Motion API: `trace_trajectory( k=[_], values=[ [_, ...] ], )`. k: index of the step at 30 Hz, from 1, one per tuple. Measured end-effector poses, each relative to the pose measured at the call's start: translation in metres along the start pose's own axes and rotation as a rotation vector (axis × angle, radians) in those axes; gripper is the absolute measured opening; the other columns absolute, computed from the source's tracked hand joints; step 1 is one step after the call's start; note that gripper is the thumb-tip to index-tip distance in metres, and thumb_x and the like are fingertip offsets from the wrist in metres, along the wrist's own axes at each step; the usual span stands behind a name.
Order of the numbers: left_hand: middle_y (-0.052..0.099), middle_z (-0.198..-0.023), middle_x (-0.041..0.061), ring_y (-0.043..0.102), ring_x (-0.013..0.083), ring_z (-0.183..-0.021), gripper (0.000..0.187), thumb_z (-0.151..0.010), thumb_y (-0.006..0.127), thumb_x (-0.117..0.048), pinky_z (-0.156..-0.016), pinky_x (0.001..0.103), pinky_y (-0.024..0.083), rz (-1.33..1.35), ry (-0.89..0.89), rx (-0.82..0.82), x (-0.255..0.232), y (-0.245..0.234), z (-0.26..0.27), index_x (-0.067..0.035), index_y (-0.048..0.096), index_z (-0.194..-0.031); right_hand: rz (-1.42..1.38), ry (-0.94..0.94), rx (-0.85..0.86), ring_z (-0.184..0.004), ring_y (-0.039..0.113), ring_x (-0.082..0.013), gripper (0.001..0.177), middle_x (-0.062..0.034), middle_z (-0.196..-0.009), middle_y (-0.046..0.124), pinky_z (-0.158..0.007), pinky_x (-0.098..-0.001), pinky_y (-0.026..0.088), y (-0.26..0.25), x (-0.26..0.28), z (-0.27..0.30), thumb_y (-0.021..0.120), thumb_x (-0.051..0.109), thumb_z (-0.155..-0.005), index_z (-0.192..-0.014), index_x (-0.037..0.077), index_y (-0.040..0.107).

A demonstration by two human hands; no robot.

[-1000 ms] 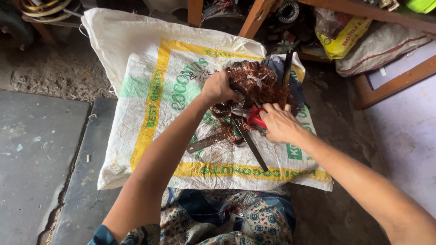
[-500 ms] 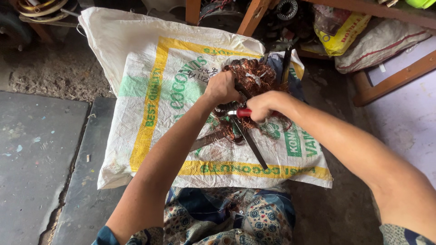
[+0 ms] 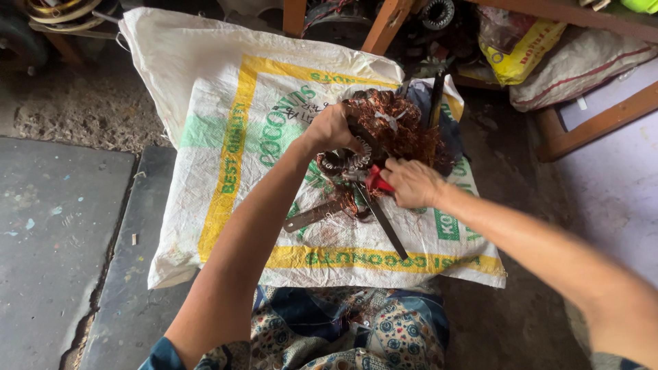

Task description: The person strips copper wire from an appliance motor part using shears and pliers, pulling the copper away from the metal frame and cutting it into smaller pieces.

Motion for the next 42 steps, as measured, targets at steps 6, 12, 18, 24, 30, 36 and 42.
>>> trace_trajectory(
  k=[6, 12, 18, 24, 30, 36, 42],
  values=[
    [0.079, -0.095, 0.005, 0.072, 0.0185, -0.083, 0.044, -0.064, 0.092, -0.030, -0.084, 0.033, 0.061, 0.230, -0.085, -0.002, 0.018, -0.023, 0.004, -0.009, 0.078, -0.100, 0.196, -0.053, -0.449, -0.083, 0.045, -0.0205, 0.018, -0.0086, -0.091, 0.045, -0.071, -0.0358, 0.043, 0.039, 0.002, 0.015, 0.049, 0.015, -0.080, -0.094, 0.010, 0.059],
    [0.076, -0.100, 0.008, 0.071, 0.0169, -0.085, 0.058, -0.062, 0.096, -0.029, -0.085, 0.028, 0.060, 0.125, -0.196, -0.099, 0.009, -0.016, 0.003, -0.005, 0.071, -0.108, -0.539, 0.244, -0.351, -0.061, 0.053, -0.0196, 0.058, -0.0071, -0.083, 0.055, -0.059, -0.0346, 0.050, 0.057, 0.017, 0.039, 0.049, -0.004, -0.075, -0.130, 0.012, 0.055],
    [0.069, -0.100, 0.011, 0.065, 0.0215, -0.086, 0.075, -0.058, 0.101, -0.036, -0.082, 0.031, 0.056, 0.011, -0.154, -0.185, -0.001, -0.018, 0.011, 0.001, 0.063, -0.111, -1.087, 0.489, 0.096, -0.050, 0.054, -0.0206, 0.018, -0.0127, -0.071, 0.062, -0.047, -0.0370, 0.051, 0.068, 0.009, 0.035, 0.050, -0.008, -0.085, -0.098, -0.006, 0.063],
    [0.073, -0.095, 0.003, 0.068, 0.0103, -0.078, 0.056, -0.066, 0.089, -0.036, -0.070, 0.024, 0.061, -0.021, -0.225, -0.024, -0.014, -0.005, 0.008, -0.009, 0.072, -0.113, -0.962, 0.405, 0.101, -0.055, 0.062, -0.0147, 0.012, -0.0110, -0.076, 0.064, -0.049, -0.0330, 0.056, 0.039, 0.010, 0.047, 0.052, -0.001, -0.087, -0.093, 0.003, 0.062],
    [0.064, -0.089, 0.004, 0.061, 0.0127, -0.076, 0.052, -0.078, 0.086, -0.034, -0.066, 0.026, 0.059, -0.373, -0.213, 0.034, -0.040, 0.014, -0.014, -0.005, 0.063, -0.114, -0.477, 0.433, 0.109, -0.056, 0.062, -0.0229, 0.023, -0.0147, -0.075, 0.058, -0.047, -0.0373, 0.058, -0.007, -0.009, 0.072, 0.055, -0.008, -0.071, -0.092, 0.000, 0.059],
    [0.061, -0.094, 0.007, 0.060, 0.0175, -0.082, 0.079, -0.075, 0.089, -0.052, -0.074, 0.029, 0.057, -0.378, -0.217, 0.034, -0.044, 0.003, -0.006, 0.003, 0.054, -0.120, -0.367, 0.268, 0.271, -0.070, 0.069, -0.0296, 0.018, -0.0170, -0.080, 0.066, -0.064, -0.0448, 0.061, -0.044, 0.015, 0.020, 0.057, 0.000, -0.075, -0.091, -0.005, 0.062],
    [0.065, -0.098, 0.008, 0.064, 0.0170, -0.084, 0.080, -0.071, 0.090, -0.052, -0.076, 0.028, 0.058, -0.377, -0.239, 0.031, -0.051, 0.000, 0.000, 0.000, 0.056, -0.121, -0.340, 0.463, 0.382, -0.102, 0.070, -0.0335, 0.033, -0.0186, -0.109, 0.070, -0.098, -0.0558, 0.057, -0.081, 0.034, 0.027, 0.061, 0.004, -0.081, -0.114, -0.002, 0.066]
  ],
)
Point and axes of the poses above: each hand's wrist, its own z-axis away from the middle knuckle, its own y-axis out of the palm, x = y × z, the point moved 4 cm from there along -z, towards the middle knuckle
